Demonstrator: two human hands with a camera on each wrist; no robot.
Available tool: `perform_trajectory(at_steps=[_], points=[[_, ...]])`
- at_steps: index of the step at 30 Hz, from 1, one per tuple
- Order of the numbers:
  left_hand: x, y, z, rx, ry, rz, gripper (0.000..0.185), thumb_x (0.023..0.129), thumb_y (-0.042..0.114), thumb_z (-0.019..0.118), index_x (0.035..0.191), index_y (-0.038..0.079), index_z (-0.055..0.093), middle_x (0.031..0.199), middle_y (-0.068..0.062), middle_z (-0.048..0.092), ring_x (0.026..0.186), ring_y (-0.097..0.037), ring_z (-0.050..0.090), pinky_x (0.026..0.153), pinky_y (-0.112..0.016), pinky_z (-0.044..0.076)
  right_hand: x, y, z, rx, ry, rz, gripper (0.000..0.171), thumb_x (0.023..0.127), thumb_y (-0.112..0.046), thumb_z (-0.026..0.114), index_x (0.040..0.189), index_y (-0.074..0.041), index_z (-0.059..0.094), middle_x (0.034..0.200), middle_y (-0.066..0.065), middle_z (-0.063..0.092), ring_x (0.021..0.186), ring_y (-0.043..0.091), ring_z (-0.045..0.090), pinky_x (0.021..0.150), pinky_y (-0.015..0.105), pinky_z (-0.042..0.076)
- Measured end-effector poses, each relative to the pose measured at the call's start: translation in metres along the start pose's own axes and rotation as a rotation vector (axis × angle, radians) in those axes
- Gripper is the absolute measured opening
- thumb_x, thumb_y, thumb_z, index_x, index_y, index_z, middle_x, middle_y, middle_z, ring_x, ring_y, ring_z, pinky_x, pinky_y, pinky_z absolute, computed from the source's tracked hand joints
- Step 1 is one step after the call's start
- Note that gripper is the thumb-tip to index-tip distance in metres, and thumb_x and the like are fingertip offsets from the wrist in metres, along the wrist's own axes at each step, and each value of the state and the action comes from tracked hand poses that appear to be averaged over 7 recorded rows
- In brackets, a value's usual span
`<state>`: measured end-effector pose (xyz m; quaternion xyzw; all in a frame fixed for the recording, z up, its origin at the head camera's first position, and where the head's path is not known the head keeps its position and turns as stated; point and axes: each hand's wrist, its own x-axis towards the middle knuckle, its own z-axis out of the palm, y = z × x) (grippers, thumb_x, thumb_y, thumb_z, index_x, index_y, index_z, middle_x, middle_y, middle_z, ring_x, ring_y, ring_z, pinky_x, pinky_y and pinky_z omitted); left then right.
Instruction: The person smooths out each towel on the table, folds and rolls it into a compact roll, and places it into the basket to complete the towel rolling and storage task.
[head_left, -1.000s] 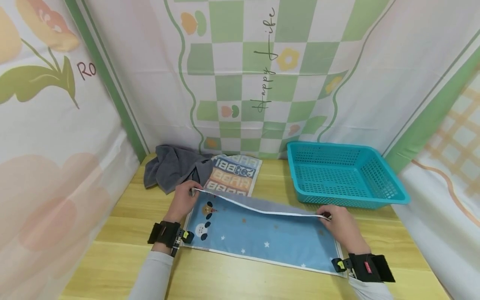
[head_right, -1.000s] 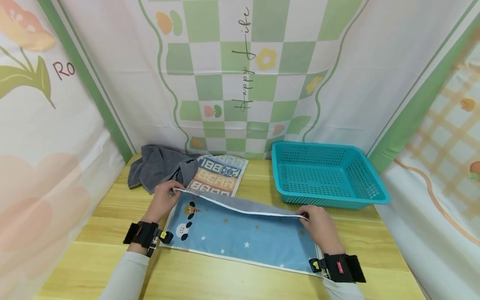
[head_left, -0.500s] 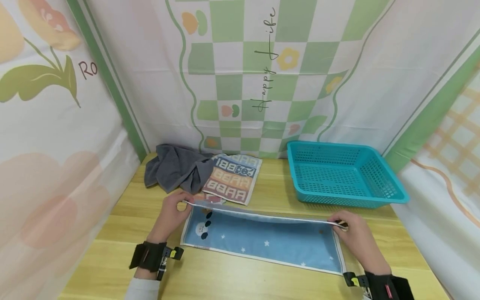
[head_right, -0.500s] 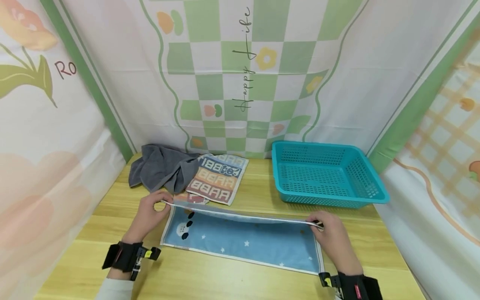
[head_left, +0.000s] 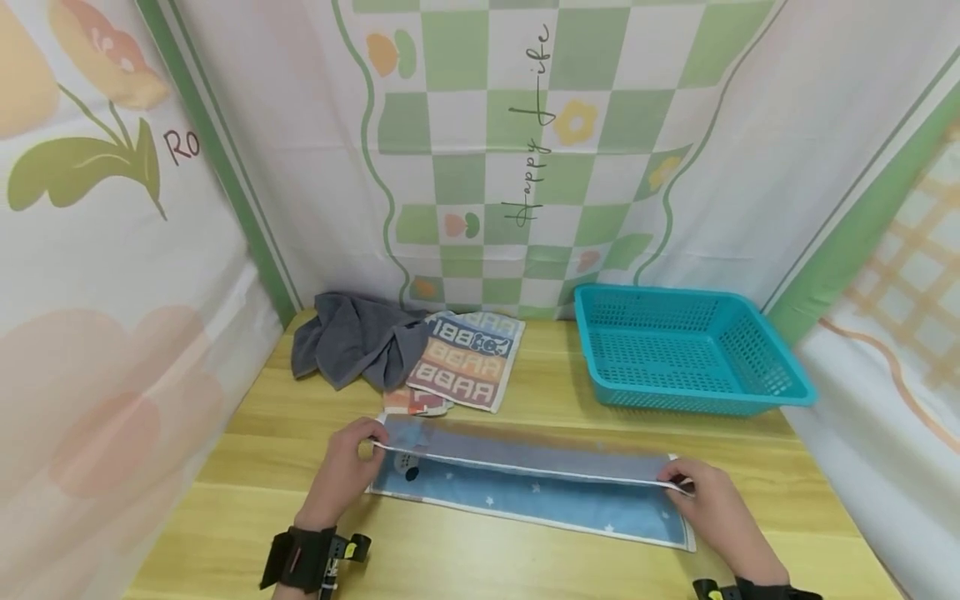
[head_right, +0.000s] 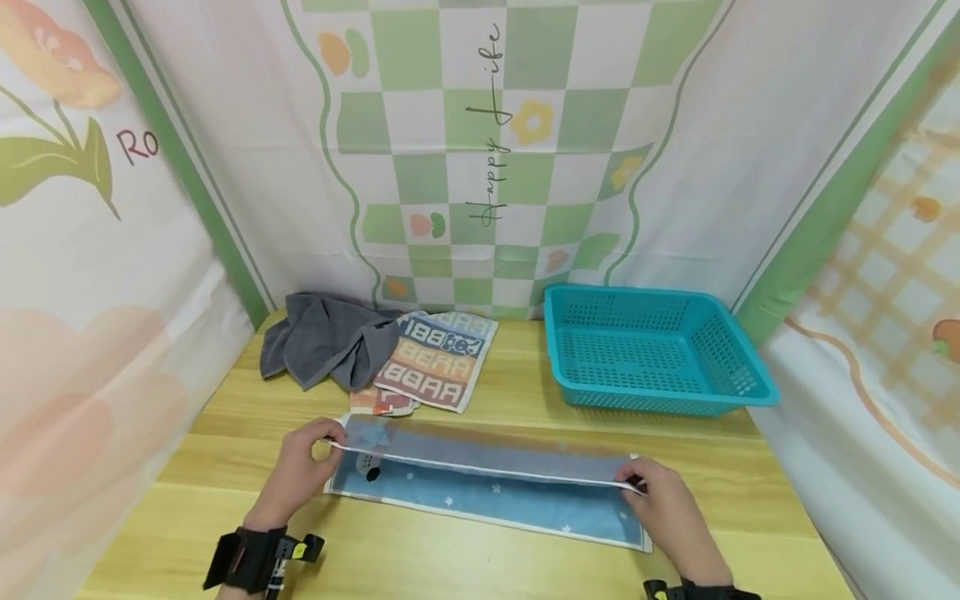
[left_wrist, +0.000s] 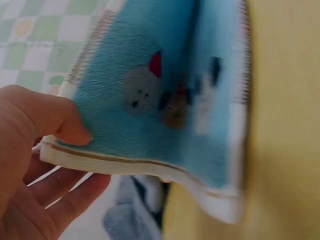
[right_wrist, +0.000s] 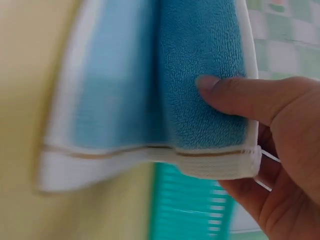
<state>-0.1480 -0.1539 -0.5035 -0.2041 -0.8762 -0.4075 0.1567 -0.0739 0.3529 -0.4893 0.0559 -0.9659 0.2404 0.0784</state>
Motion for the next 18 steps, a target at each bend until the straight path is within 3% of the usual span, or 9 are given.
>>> perform_trajectory(at_steps=[2,4,10,13,15,18], points=[[-0.003,0.004,-0.002,0.01,0.03,0.01,0.036,0.079,-0.017,0.069,0.083,0.018,0.063,0.09,0.005,0.066,0.085,-0.01,0.063,0.075,-0.033,0.057,-0.005,-0.004,-0.005,-0.008,0.021,0.014,0.025,0.076,0.009,0.08,0.085,-0.012,0.07,0.088,0.001,0.071,0.08,0.017,0.067,0.068,0.032,0.058],[-0.006,0.006,-0.002,0.026,0.016,-0.003,0.038,0.077,-0.018,0.07,0.082,0.019,0.063,0.088,0.006,0.065,0.085,-0.008,0.063,0.076,-0.032,0.057,-0.011,-0.008,-0.005,-0.011,0.009,0.035,0.025,0.075,0.009,0.08,0.083,-0.012,0.07,0.088,0.001,0.071,0.08,0.015,0.066,0.069,0.033,0.058],[-0.024,-0.001,0.005,0.082,-0.148,-0.175,0.037,0.077,-0.018,0.064,0.078,0.019,0.064,0.083,0.01,0.062,0.081,-0.007,0.059,0.074,-0.028,0.052,-0.025,0.0,0.017,0.043,-0.133,0.102,0.022,0.075,0.0,0.085,0.081,-0.015,0.07,0.085,-0.005,0.068,0.077,0.002,0.06,0.069,0.025,0.055],[-0.028,-0.005,0.009,0.109,-0.193,-0.202,0.035,0.079,-0.015,0.062,0.077,0.02,0.064,0.081,0.011,0.06,0.078,-0.006,0.055,0.07,-0.027,0.048,-0.027,0.004,0.021,0.062,-0.15,0.098,0.019,0.076,-0.007,0.087,0.079,-0.017,0.07,0.083,-0.007,0.066,0.076,0.0,0.058,0.068,0.025,0.053],[-0.03,-0.005,0.009,0.115,-0.175,-0.199,0.036,0.08,-0.015,0.063,0.077,0.021,0.064,0.081,0.012,0.061,0.077,-0.005,0.055,0.071,-0.026,0.049,-0.027,0.005,0.02,0.057,-0.146,0.087,0.019,0.075,-0.01,0.087,0.078,-0.019,0.071,0.082,-0.008,0.066,0.076,-0.001,0.058,0.068,0.026,0.054],[-0.032,-0.001,0.008,0.092,-0.09,-0.152,0.037,0.079,-0.017,0.066,0.078,0.019,0.065,0.084,0.01,0.064,0.082,-0.006,0.06,0.075,-0.028,0.055,-0.03,0.003,0.017,0.048,-0.128,0.081,0.021,0.076,-0.009,0.087,0.076,-0.02,0.07,0.08,-0.011,0.064,0.074,-0.002,0.056,0.068,0.025,0.054]])
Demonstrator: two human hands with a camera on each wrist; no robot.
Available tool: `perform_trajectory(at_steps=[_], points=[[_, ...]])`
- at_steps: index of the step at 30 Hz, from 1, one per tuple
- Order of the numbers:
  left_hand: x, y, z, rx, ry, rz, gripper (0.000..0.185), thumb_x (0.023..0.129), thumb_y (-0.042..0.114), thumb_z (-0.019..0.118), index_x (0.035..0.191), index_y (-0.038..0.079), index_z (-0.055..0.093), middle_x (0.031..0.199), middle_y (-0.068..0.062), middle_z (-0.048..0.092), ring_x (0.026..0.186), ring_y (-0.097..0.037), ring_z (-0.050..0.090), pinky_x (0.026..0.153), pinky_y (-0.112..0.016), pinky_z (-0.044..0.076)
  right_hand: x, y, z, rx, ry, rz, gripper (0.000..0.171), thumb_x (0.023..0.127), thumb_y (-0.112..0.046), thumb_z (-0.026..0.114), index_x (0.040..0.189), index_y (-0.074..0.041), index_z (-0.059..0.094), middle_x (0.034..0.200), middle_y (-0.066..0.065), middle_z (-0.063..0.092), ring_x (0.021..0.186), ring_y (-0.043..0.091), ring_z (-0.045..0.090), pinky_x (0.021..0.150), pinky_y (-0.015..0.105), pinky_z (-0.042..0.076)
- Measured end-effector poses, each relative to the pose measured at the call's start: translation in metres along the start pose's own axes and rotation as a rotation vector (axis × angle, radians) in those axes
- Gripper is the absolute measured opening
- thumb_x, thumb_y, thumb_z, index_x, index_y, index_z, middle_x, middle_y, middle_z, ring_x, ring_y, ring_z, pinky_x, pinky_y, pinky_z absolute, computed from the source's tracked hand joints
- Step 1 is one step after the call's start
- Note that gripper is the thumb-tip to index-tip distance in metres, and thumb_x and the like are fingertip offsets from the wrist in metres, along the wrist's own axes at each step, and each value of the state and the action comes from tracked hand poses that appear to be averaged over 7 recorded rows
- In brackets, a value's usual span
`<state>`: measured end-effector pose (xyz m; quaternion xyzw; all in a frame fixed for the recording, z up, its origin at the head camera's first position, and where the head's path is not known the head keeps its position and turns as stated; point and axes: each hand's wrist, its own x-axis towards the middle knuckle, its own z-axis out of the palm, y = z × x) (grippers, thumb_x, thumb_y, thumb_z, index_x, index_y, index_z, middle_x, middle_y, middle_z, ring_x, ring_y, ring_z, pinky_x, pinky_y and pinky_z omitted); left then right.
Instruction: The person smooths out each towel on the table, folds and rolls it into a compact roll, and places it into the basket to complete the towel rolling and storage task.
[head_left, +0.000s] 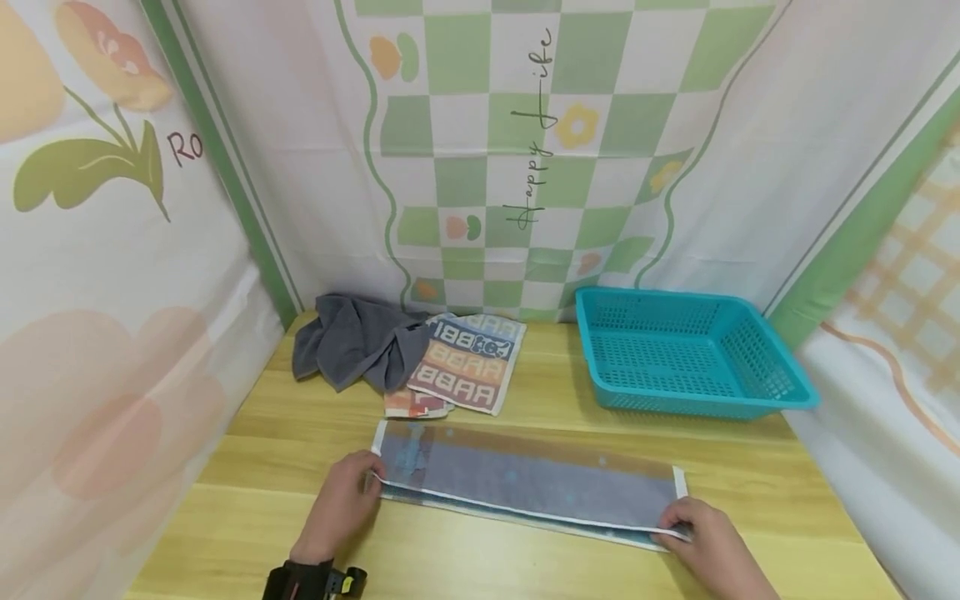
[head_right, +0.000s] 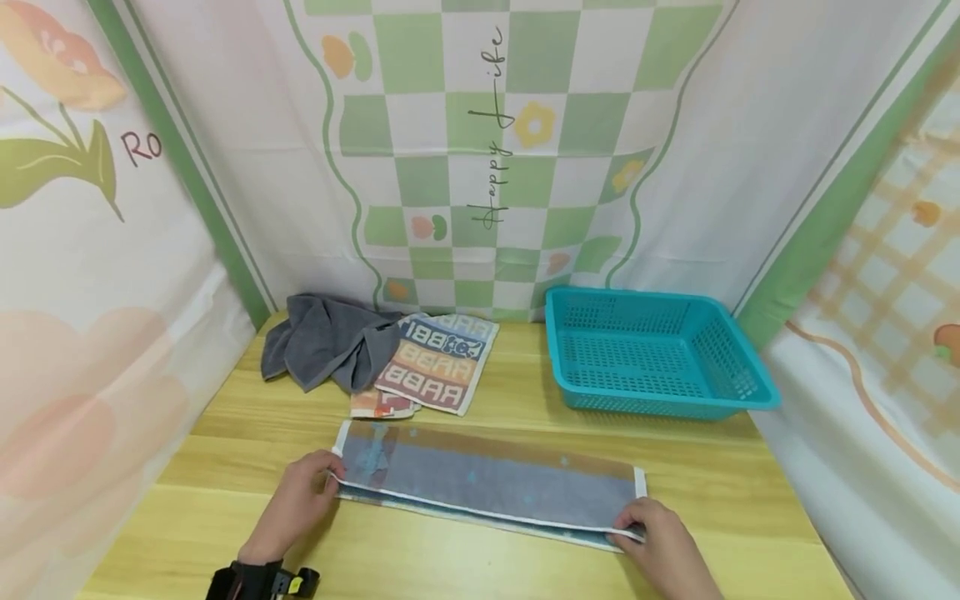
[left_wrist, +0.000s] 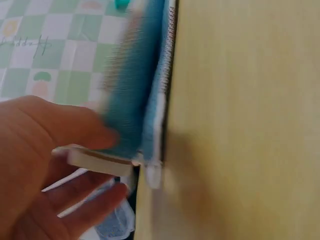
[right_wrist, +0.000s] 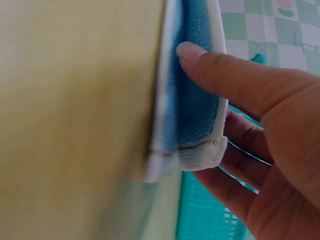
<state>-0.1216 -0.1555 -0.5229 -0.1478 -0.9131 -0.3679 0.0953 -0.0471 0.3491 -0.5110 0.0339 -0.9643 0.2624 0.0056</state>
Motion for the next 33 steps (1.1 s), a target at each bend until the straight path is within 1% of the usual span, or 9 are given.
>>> perform_trajectory(at_steps=[5,7,12,14,19,22,25,28,33], points=[[-0.005,0.004,-0.002,-0.058,0.107,0.087,0.039,0.076,-0.02,0.069,0.081,0.018,0.06,0.089,0.007,0.066,0.091,-0.01,0.066,0.081,-0.035,0.058,-0.01,-0.004,-0.001,0.025,0.074,0.005,0.028,0.072,-0.005,0.089,0.073,-0.021,0.066,0.077,-0.014,0.06,0.071,-0.004,0.052,0.065,0.024,0.052],[-0.007,0.003,-0.002,-0.039,0.075,0.067,0.04,0.076,-0.019,0.069,0.079,0.019,0.058,0.088,0.009,0.064,0.091,-0.01,0.066,0.079,-0.033,0.057,-0.012,-0.002,0.0,0.031,0.047,-0.003,0.028,0.071,-0.006,0.09,0.073,-0.02,0.066,0.078,-0.012,0.06,0.072,-0.004,0.051,0.065,0.024,0.051],[-0.014,0.0,-0.002,0.038,-0.11,-0.045,0.035,0.078,-0.01,0.071,0.079,0.023,0.06,0.09,0.012,0.058,0.092,-0.011,0.058,0.082,-0.034,0.051,-0.011,0.003,0.001,0.018,-0.104,0.025,0.024,0.073,-0.019,0.091,0.079,-0.017,0.068,0.084,-0.006,0.062,0.076,-0.002,0.052,0.068,0.025,0.051],[-0.015,0.001,-0.002,0.044,-0.153,-0.074,0.03,0.08,-0.004,0.077,0.085,0.023,0.062,0.096,0.01,0.058,0.098,-0.016,0.057,0.086,-0.039,0.05,-0.01,0.001,0.002,0.007,-0.099,0.033,0.027,0.072,-0.025,0.092,0.081,-0.017,0.068,0.085,-0.006,0.062,0.077,-0.001,0.053,0.07,0.026,0.052],[-0.012,0.009,0.001,0.051,-0.144,-0.073,0.03,0.078,0.017,0.088,0.102,0.019,0.071,0.115,-0.001,0.062,0.118,-0.029,0.056,0.102,-0.046,0.046,-0.009,-0.012,0.005,-0.003,0.012,0.02,0.027,0.074,-0.029,0.091,0.087,-0.015,0.072,0.091,-0.003,0.065,0.086,0.011,0.062,0.077,0.034,0.055],[-0.008,0.014,0.008,0.08,-0.086,-0.006,0.029,0.083,0.022,0.085,0.109,0.014,0.073,0.126,-0.009,0.063,0.128,-0.035,0.052,0.111,-0.05,0.04,-0.002,-0.022,0.009,-0.007,0.026,0.036,0.035,0.08,-0.028,0.086,0.103,-0.004,0.074,0.104,0.011,0.068,0.101,0.031,0.067,0.087,0.047,0.056],[-0.002,0.017,0.016,0.092,-0.064,0.044,0.034,0.088,0.019,0.081,0.118,0.009,0.072,0.14,-0.016,0.057,0.138,-0.041,0.044,0.116,-0.054,0.035,0.007,-0.029,0.013,-0.031,-0.031,0.036,0.055,0.085,-0.027,0.082,0.122,0.009,0.066,0.122,0.029,0.062,0.115,0.05,0.06,0.095,0.06,0.051],[0.005,0.017,0.024,0.095,-0.112,0.039,0.044,0.09,0.017,0.078,0.131,0.006,0.067,0.152,-0.021,0.048,0.143,-0.045,0.039,0.116,-0.056,0.037,0.013,-0.033,0.018,-0.062,-0.065,0.023,0.064,0.085,-0.024,0.083,0.129,0.015,0.059,0.129,0.038,0.056,0.12,0.056,0.055,0.098,0.062,0.049],[0.012,0.013,0.032,0.112,-0.231,-0.003,0.049,0.096,0.019,0.072,0.14,0.003,0.06,0.158,-0.024,0.038,0.147,-0.049,0.032,0.117,-0.058,0.035,0.017,-0.031,0.023,-0.098,-0.005,-0.039,0.068,0.079,-0.019,0.087,0.127,0.019,0.058,0.127,0.041,0.056,0.118,0.058,0.054,0.096,0.064,0.049]])
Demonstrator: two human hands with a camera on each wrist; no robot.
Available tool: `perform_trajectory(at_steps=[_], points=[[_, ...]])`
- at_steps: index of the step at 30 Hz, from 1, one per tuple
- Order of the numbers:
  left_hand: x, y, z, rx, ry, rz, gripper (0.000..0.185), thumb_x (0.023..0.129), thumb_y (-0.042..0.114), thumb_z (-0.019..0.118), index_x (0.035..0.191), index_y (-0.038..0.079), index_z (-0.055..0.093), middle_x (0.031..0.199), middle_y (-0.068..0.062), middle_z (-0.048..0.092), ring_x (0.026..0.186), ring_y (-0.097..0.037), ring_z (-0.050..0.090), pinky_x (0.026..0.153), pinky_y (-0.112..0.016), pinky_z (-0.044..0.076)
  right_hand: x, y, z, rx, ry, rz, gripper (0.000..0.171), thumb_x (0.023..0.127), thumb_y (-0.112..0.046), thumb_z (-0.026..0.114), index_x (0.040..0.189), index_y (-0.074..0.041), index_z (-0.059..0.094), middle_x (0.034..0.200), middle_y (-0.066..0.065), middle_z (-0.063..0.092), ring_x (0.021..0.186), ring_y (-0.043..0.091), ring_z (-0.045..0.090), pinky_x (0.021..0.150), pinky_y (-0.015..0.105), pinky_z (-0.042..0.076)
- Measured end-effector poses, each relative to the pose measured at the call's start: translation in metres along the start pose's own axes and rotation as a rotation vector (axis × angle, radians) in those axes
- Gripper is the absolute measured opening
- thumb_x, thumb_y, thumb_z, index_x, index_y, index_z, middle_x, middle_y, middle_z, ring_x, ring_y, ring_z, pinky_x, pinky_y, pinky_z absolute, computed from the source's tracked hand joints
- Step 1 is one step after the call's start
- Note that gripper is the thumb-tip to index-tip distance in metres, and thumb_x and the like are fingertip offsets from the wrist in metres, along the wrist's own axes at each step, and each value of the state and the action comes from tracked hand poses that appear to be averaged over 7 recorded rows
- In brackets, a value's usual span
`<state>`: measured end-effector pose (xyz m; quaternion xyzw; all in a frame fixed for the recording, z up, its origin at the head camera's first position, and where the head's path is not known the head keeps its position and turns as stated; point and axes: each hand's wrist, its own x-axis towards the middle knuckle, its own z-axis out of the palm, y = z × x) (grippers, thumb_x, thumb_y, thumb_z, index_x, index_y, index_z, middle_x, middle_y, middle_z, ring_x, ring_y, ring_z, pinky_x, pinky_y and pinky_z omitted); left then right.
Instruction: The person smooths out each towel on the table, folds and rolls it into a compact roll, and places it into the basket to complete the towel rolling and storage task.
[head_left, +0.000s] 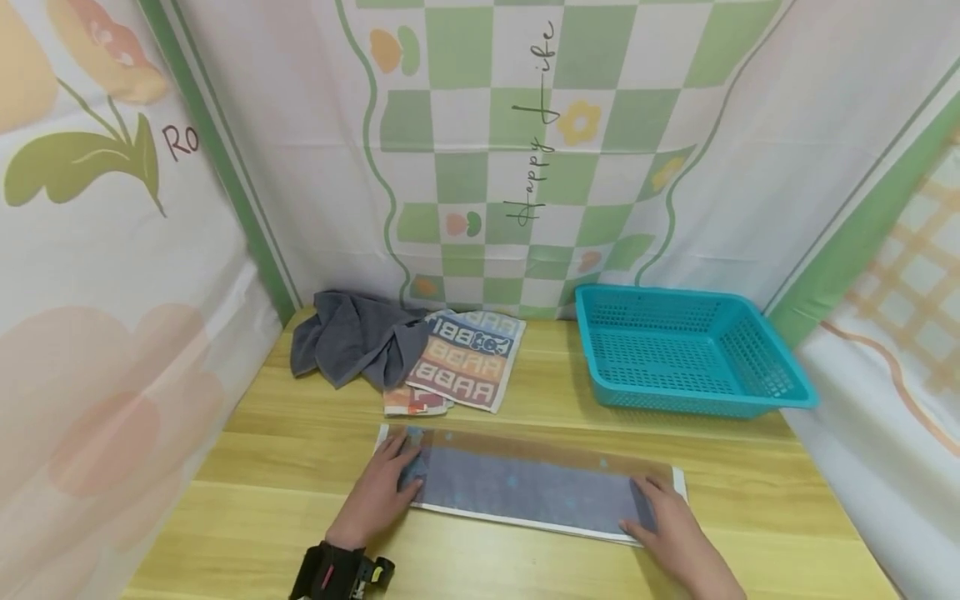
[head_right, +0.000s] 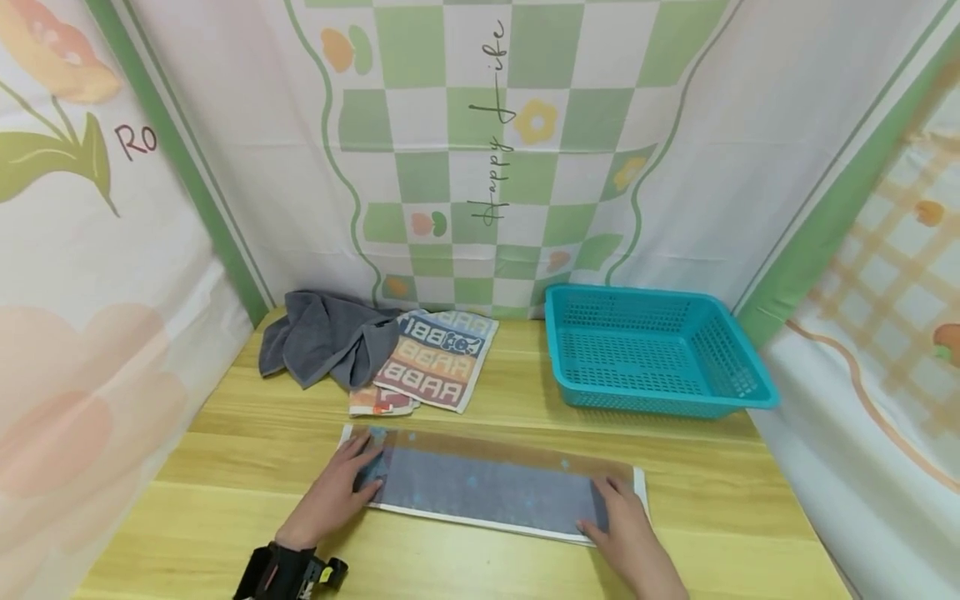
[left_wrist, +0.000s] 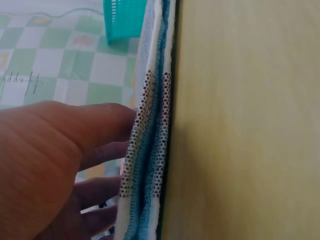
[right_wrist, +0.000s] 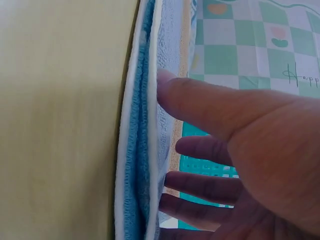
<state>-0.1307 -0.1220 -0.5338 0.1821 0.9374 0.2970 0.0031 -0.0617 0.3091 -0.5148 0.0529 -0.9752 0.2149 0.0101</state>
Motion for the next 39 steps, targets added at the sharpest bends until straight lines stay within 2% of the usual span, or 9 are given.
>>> perform_trajectory(at_steps=[4,13,20,28,39], points=[[0.005,-0.002,0.003,-0.026,-0.026,0.005,0.05,0.096,0.02,0.071,0.142,0.002,0.059,0.159,-0.025,0.037,0.148,-0.049,0.03,0.119,-0.059,0.031,0.002,0.005,0.002,-0.002,0.018,-0.011,0.067,0.077,-0.02,0.088,0.123,0.019,0.06,0.125,0.04,0.057,0.117,0.058,0.055,0.096,0.064,0.049],[0.011,0.002,0.008,-0.01,-0.026,0.059,0.049,0.094,0.021,0.074,0.138,0.003,0.062,0.154,-0.025,0.043,0.143,-0.049,0.037,0.116,-0.059,0.034,0.003,0.02,0.002,0.011,0.078,-0.025,0.061,0.072,-0.017,0.091,0.112,0.02,0.065,0.117,0.04,0.06,0.11,0.057,0.059,0.092,0.062,0.051],[0.011,0.004,0.006,-0.01,-0.031,0.096,0.05,0.093,0.023,0.075,0.138,0.004,0.062,0.15,-0.026,0.047,0.139,-0.05,0.04,0.114,-0.061,0.036,0.005,0.02,-0.006,0.028,-0.032,0.09,0.065,0.073,-0.02,0.092,0.116,0.02,0.063,0.125,0.043,0.056,0.117,0.058,0.055,0.099,0.063,0.048],[0.014,0.003,0.004,0.032,-0.039,0.102,0.047,0.095,0.025,0.073,0.137,0.006,0.063,0.149,-0.023,0.048,0.139,-0.047,0.042,0.115,-0.059,0.035,0.008,0.024,-0.004,0.039,0.055,0.027,0.063,0.067,-0.017,0.095,0.111,0.017,0.067,0.12,0.04,0.06,0.113,0.056,0.059,0.095,0.062,0.05],[0.024,0.003,-0.004,0.028,-0.032,0.136,0.047,0.093,0.02,0.075,0.136,0.004,0.063,0.148,-0.025,0.048,0.138,-0.048,0.042,0.116,-0.059,0.034,0.02,0.02,-0.012,0.057,-0.01,0.101,0.066,0.07,-0.017,0.093,0.117,0.019,0.064,0.126,0.042,0.056,0.119,0.06,0.053,0.099,0.063,0.048]])
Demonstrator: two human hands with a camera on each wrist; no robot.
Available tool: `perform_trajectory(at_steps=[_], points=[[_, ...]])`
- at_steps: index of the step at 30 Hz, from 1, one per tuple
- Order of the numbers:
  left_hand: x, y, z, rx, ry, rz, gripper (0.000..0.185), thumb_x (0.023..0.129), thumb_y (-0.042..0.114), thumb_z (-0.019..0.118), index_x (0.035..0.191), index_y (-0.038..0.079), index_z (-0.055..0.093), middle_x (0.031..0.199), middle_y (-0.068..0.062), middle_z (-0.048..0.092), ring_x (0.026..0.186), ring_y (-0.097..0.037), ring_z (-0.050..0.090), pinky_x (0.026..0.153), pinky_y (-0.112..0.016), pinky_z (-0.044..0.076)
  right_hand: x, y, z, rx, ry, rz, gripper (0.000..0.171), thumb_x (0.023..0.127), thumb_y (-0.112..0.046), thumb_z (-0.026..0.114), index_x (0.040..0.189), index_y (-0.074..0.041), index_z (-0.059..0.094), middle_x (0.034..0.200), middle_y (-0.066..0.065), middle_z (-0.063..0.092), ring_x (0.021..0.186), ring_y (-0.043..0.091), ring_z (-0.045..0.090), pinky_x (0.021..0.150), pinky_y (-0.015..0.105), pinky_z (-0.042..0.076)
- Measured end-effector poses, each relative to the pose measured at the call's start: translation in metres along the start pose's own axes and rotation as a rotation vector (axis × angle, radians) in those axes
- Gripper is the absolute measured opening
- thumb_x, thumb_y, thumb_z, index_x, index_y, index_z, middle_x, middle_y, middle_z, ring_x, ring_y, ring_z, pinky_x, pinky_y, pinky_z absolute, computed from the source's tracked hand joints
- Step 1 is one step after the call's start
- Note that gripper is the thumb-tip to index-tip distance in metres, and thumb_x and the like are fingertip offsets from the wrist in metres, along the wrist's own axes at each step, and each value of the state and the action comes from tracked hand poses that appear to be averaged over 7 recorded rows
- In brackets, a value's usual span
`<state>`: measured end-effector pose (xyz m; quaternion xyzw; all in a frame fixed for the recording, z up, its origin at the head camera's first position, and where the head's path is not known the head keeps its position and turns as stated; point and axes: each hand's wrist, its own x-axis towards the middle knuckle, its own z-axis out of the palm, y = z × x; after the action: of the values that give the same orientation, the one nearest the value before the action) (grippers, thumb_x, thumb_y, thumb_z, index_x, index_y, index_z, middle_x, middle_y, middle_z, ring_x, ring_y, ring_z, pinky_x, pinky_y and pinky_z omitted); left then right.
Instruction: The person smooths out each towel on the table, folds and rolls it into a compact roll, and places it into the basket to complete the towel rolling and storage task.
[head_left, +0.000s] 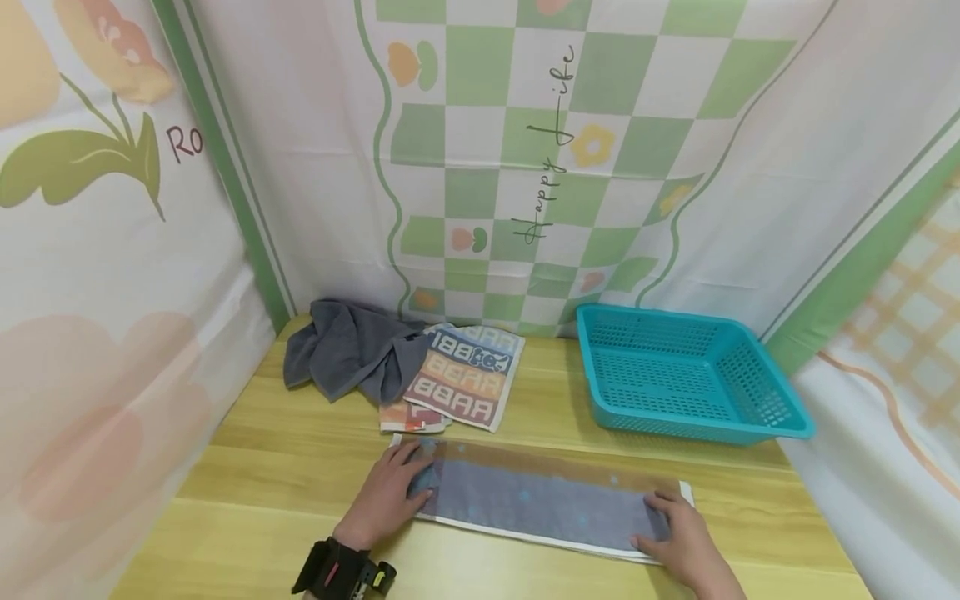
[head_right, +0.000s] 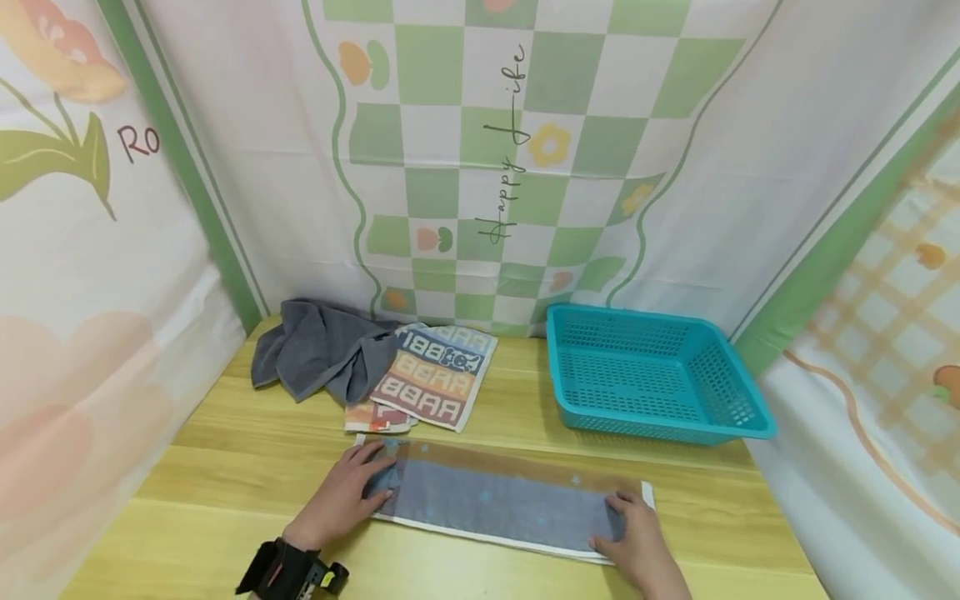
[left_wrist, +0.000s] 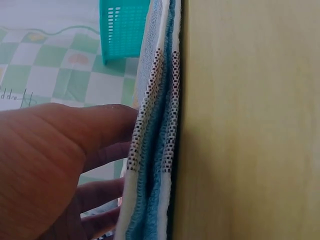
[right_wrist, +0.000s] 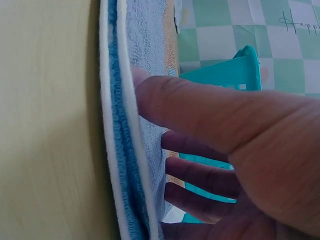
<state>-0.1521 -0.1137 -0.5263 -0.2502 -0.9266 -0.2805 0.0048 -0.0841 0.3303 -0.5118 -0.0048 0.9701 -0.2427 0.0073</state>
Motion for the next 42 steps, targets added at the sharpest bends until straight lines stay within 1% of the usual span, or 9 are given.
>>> perform_trajectory(at_steps=[10,13,16,19,21,25,29,34,42], points=[[0.007,-0.003,-0.011,-0.115,-0.048,-0.014,0.047,0.088,0.008,0.078,0.133,0.002,0.065,0.146,-0.027,0.05,0.136,-0.048,0.044,0.109,-0.057,0.043,0.006,-0.001,-0.006,-0.017,-0.062,0.048,0.069,0.075,-0.022,0.091,0.122,0.02,0.062,0.132,0.043,0.051,0.124,0.061,0.049,0.101,0.064,0.046],[0.004,-0.004,-0.013,-0.131,-0.07,-0.021,0.045,0.088,0.007,0.078,0.131,0.001,0.066,0.145,-0.028,0.05,0.136,-0.049,0.044,0.107,-0.056,0.045,0.007,-0.003,-0.006,-0.014,-0.064,0.053,0.059,0.083,-0.023,0.085,0.12,0.017,0.064,0.13,0.041,0.055,0.124,0.059,0.05,0.101,0.065,0.045],[0.003,-0.003,-0.013,-0.128,-0.065,-0.028,0.044,0.087,0.007,0.079,0.129,0.002,0.067,0.145,-0.028,0.051,0.136,-0.049,0.045,0.106,-0.056,0.046,0.008,-0.003,-0.008,0.011,-0.018,0.058,0.039,0.09,-0.017,0.076,0.116,0.012,0.069,0.124,0.036,0.062,0.121,0.056,0.055,0.1,0.064,0.047],[0.002,-0.002,-0.013,-0.12,-0.055,-0.034,0.044,0.087,0.008,0.079,0.128,0.002,0.067,0.145,-0.028,0.051,0.135,-0.049,0.045,0.107,-0.056,0.045,0.01,-0.001,-0.015,0.037,0.015,0.102,0.03,0.094,-0.009,0.069,0.114,0.012,0.069,0.119,0.034,0.066,0.117,0.055,0.058,0.095,0.062,0.05],[0.002,0.0,-0.012,-0.113,-0.058,-0.039,0.044,0.087,0.009,0.079,0.129,0.002,0.067,0.145,-0.027,0.051,0.136,-0.049,0.045,0.107,-0.056,0.045,0.012,0.002,-0.02,0.038,0.022,0.154,0.031,0.094,-0.007,0.065,0.116,0.015,0.066,0.118,0.036,0.064,0.114,0.055,0.059,0.09,0.06,0.052],[0.001,0.002,-0.009,-0.107,-0.06,-0.043,0.044,0.088,0.01,0.079,0.129,0.003,0.067,0.145,-0.027,0.051,0.135,-0.049,0.045,0.108,-0.056,0.045,0.012,0.012,-0.028,0.021,-0.018,0.289,0.046,0.096,-0.01,0.061,0.123,0.025,0.052,0.122,0.045,0.055,0.111,0.057,0.057,0.085,0.058,0.053],[0.001,0.004,-0.006,-0.105,-0.044,-0.03,0.043,0.088,0.009,0.078,0.129,0.002,0.067,0.144,-0.027,0.052,0.135,-0.049,0.045,0.108,-0.057,0.044,0.013,0.019,-0.032,0.0,-0.055,0.374,0.056,0.095,-0.012,0.063,0.126,0.03,0.042,0.118,0.047,0.053,0.105,0.056,0.058,0.082,0.057,0.053],[0.001,0.004,-0.005,-0.084,-0.012,-0.015,0.043,0.087,0.009,0.079,0.128,0.002,0.068,0.143,-0.026,0.053,0.134,-0.048,0.047,0.107,-0.057,0.045,0.014,0.021,-0.033,0.0,-0.056,0.367,0.053,0.093,-0.011,0.065,0.122,0.029,0.046,0.11,0.044,0.058,0.096,0.051,0.063,0.077,0.054,0.054],[-0.003,0.006,-0.003,-0.097,-0.011,-0.024,0.042,0.088,0.009,0.078,0.128,0.002,0.068,0.145,-0.027,0.052,0.137,-0.049,0.044,0.111,-0.058,0.041,0.009,0.027,-0.026,0.039,-0.007,0.366,0.047,0.09,-0.013,0.067,0.112,0.026,0.054,0.094,0.033,0.065,0.078,0.031,0.064,0.066,0.043,0.053]])
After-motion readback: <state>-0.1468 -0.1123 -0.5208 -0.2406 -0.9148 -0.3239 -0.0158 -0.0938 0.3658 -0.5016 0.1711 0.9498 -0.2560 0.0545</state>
